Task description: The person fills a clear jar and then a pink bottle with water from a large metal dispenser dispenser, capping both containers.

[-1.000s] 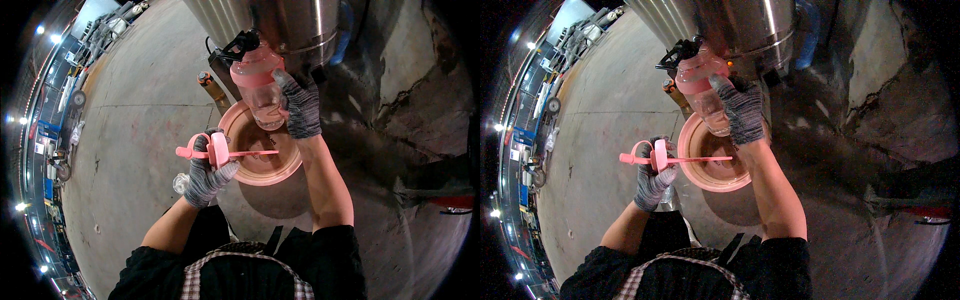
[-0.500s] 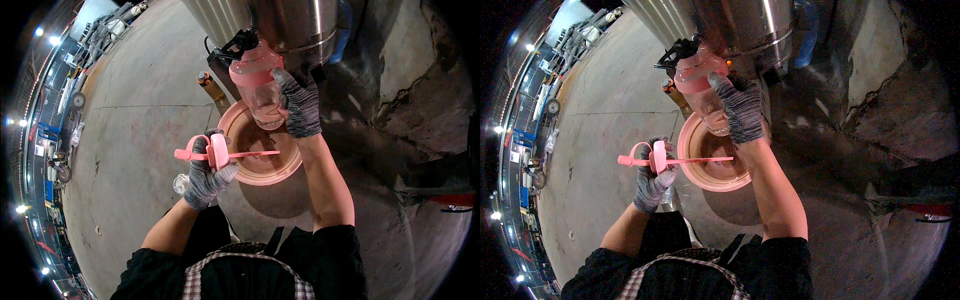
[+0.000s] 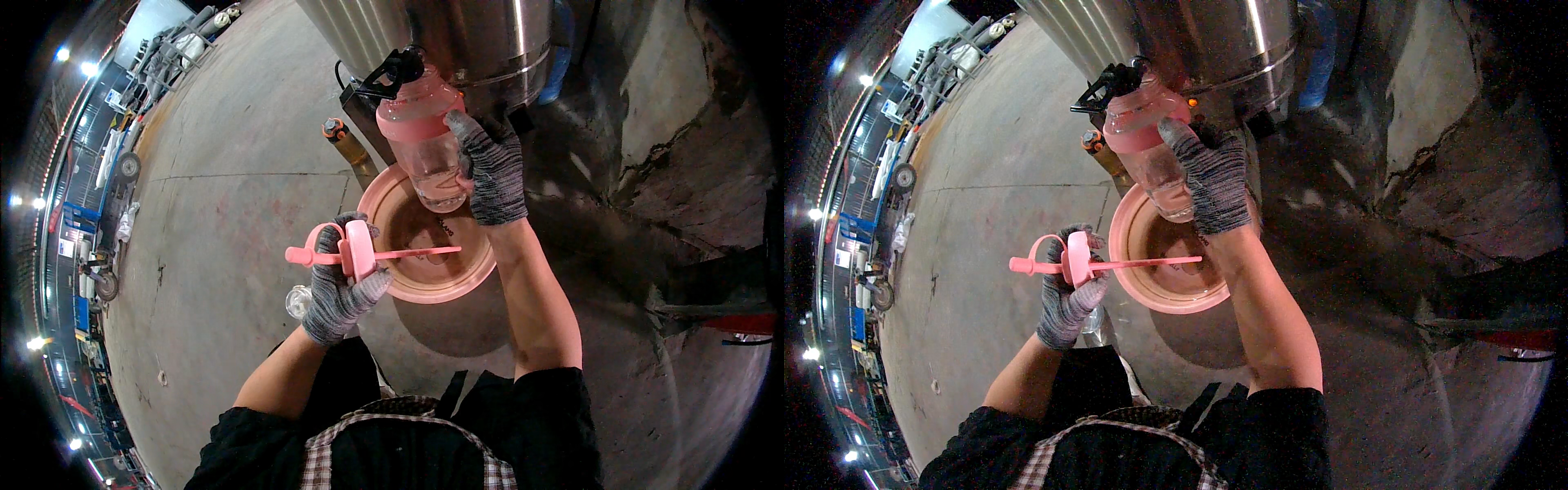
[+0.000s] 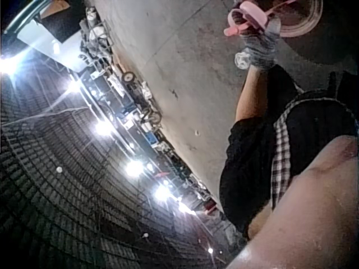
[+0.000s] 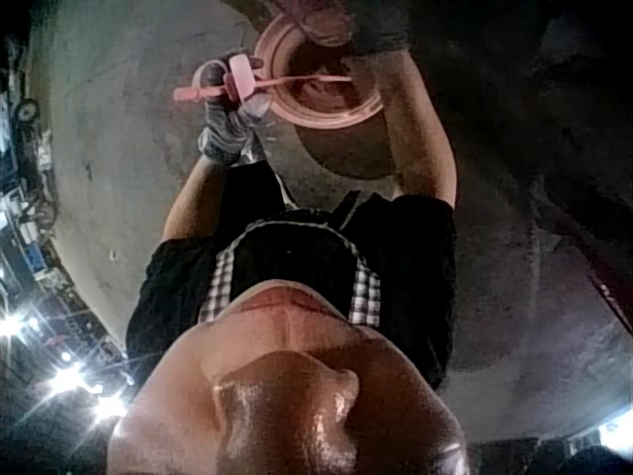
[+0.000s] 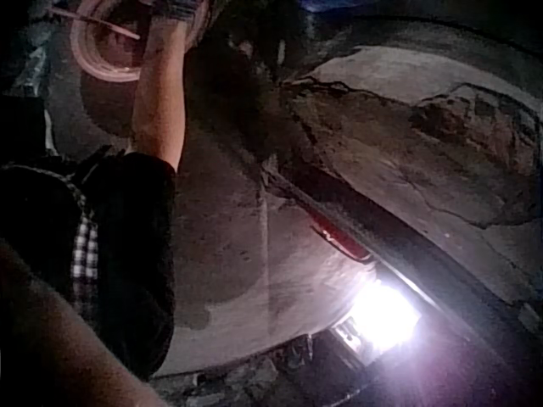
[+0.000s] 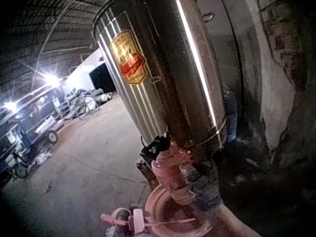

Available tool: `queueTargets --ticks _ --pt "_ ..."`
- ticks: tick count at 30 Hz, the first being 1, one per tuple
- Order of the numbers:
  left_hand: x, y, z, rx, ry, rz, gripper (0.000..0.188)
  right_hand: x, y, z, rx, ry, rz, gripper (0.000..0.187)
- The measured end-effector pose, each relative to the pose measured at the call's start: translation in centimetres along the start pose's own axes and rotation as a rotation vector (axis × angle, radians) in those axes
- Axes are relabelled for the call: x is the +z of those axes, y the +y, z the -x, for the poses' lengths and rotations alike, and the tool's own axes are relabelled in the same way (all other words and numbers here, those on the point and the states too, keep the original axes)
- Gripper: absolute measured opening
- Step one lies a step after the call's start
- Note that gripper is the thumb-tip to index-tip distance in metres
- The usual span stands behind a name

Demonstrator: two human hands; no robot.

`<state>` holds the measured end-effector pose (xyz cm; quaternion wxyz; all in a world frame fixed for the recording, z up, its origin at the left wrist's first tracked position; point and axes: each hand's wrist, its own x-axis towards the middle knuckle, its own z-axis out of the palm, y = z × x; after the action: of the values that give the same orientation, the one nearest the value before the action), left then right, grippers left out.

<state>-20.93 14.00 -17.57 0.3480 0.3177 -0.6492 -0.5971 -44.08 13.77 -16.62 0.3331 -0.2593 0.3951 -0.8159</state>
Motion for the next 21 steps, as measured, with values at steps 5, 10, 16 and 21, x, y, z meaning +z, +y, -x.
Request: queueTargets --ticks 5,10,16,21 --pt "0.3 0.3 0.1 -0.034 0.027 0.02 0.071 0.0 -0.2 0.1 0.026 0.005 0.015 0.009" --pt "0.1 0.3 0.2 -0.012 0.022 -0.002 0.07 0.3 -0.8 0.4 0.067 0.005 0.006 0.01" --pt "0.1 0.4 0.3 -0.014 0.004 -0.002 0.07 0.0 -0.3 0.2 0.027 0.008 0.06 0.014" --pt "0.1 0.6 0.4 0.022 -0.006 0.01 0.07 0.1 -0.3 0.1 -0.03 -0.01 0.029 0.018"
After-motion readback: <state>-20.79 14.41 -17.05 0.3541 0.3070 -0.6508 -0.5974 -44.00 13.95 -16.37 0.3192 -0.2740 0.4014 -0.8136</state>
